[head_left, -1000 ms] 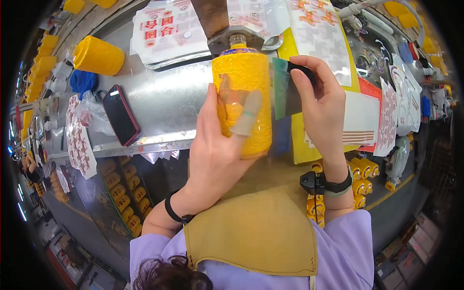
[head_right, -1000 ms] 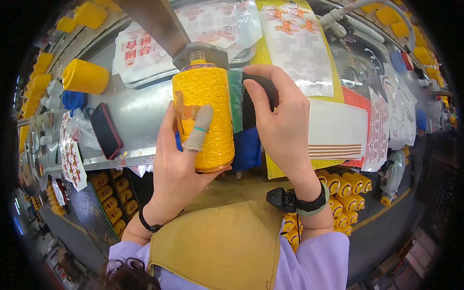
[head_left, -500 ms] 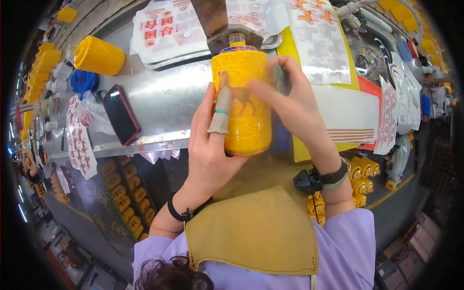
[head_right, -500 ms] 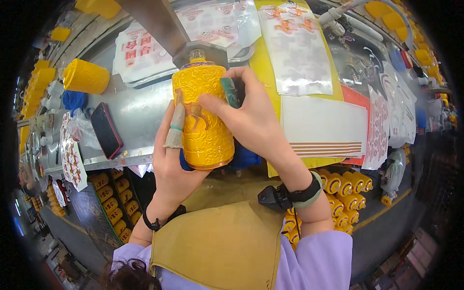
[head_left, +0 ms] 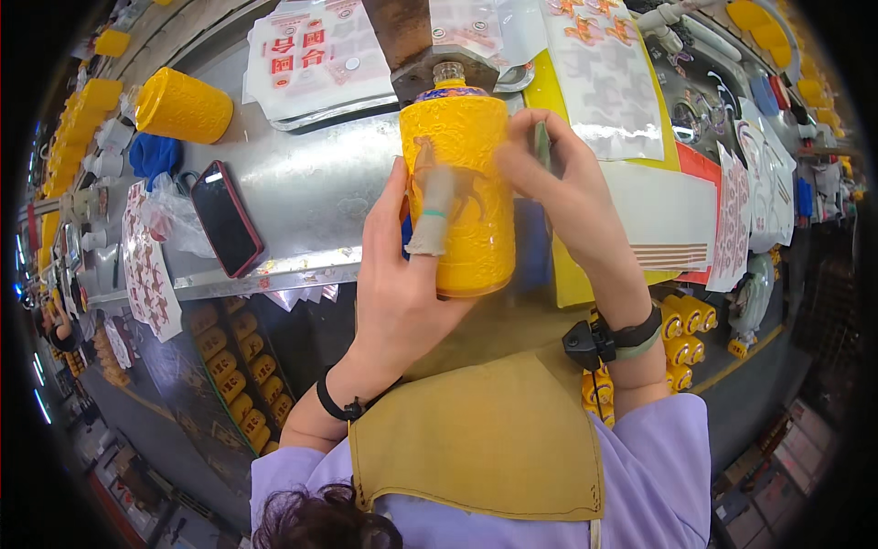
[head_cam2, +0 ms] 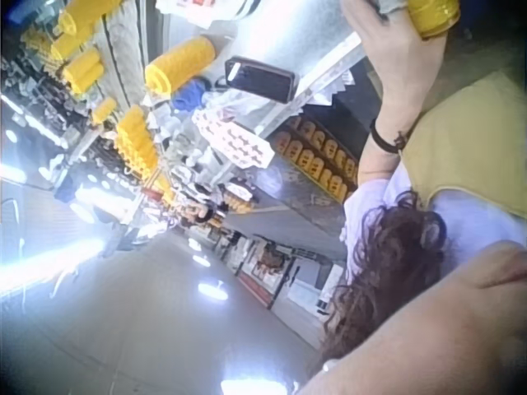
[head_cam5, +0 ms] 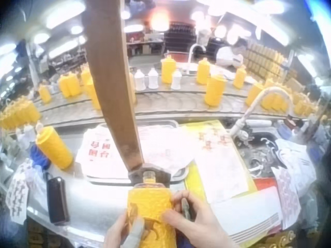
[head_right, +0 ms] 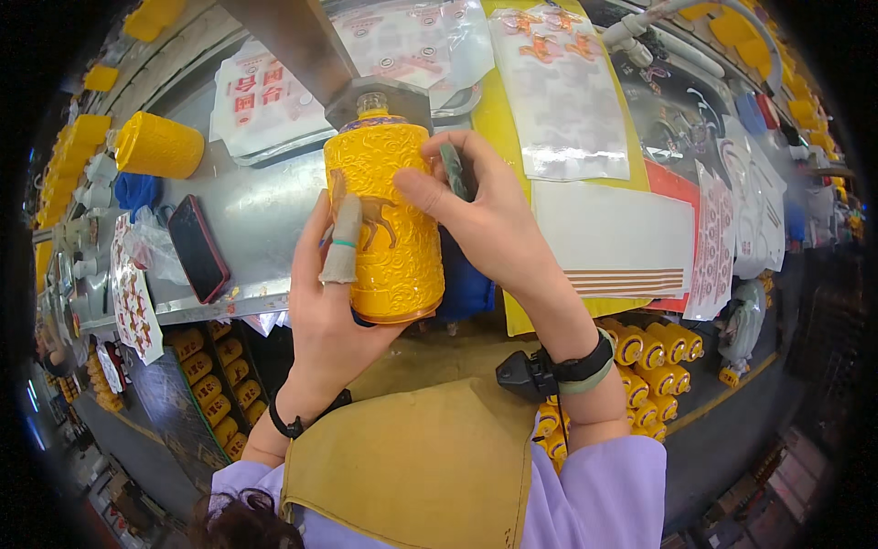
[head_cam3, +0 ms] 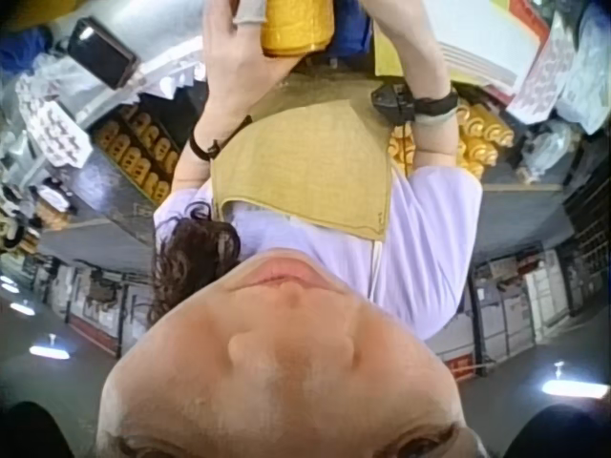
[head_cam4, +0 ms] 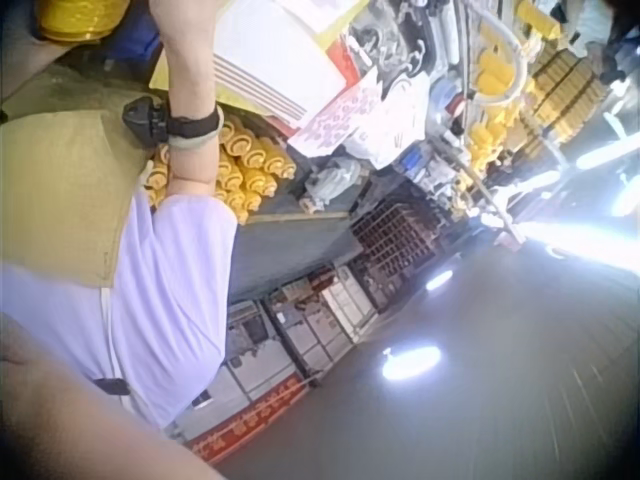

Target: Applying decorative horse and character decals to yellow liquor bottles using water and a squeegee scraper.

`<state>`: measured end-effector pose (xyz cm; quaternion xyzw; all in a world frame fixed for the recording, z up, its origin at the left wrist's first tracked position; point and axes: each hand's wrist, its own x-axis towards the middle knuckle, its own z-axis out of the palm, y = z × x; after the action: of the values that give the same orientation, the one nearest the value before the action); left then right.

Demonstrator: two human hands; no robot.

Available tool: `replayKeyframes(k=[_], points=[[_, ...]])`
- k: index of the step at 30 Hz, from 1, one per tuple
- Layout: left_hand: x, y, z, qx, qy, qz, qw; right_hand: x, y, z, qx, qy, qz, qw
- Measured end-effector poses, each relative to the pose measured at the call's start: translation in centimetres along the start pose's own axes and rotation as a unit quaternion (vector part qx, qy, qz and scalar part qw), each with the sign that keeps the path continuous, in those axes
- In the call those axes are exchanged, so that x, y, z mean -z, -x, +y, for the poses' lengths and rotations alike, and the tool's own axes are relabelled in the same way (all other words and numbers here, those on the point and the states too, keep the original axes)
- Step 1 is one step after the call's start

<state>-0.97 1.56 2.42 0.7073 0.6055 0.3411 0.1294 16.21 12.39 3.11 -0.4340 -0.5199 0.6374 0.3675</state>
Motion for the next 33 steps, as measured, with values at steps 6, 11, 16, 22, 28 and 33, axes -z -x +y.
replayKeyframes(k=[6,11,16,22,28,33], points=[[0.2,-0.7,1.5,0.024,-0.064,-0.028,0.997,0.1,0.0,-0.1,-0.031,-0.051,-0.017,0.998],[0.1,-0.9,2.2,0.008,-0.123,-0.041,0.992,0.1,0.1,-0.1,-0.022,-0.058,-0.021,0.998],[-0.2,-0.4,1.3,-0.011,-0.092,-0.014,0.996,0.5,0.0,-1.1,-0.043,-0.005,-0.008,0.999],[-1.7,1.1,-1.6,0.112,0.196,0.027,0.974,1.3,-1.1,-2.6,0.104,0.068,0.006,0.992],[-1.0,1.2,-0.9,0.045,0.131,0.073,0.988,1.4,-0.2,-2.6,0.534,0.447,-0.027,0.717],[-0.6,1.1,-0.9,0.042,0.123,0.07,0.989,0.0,0.9,-4.6,0.465,0.441,-0.16,0.751]])
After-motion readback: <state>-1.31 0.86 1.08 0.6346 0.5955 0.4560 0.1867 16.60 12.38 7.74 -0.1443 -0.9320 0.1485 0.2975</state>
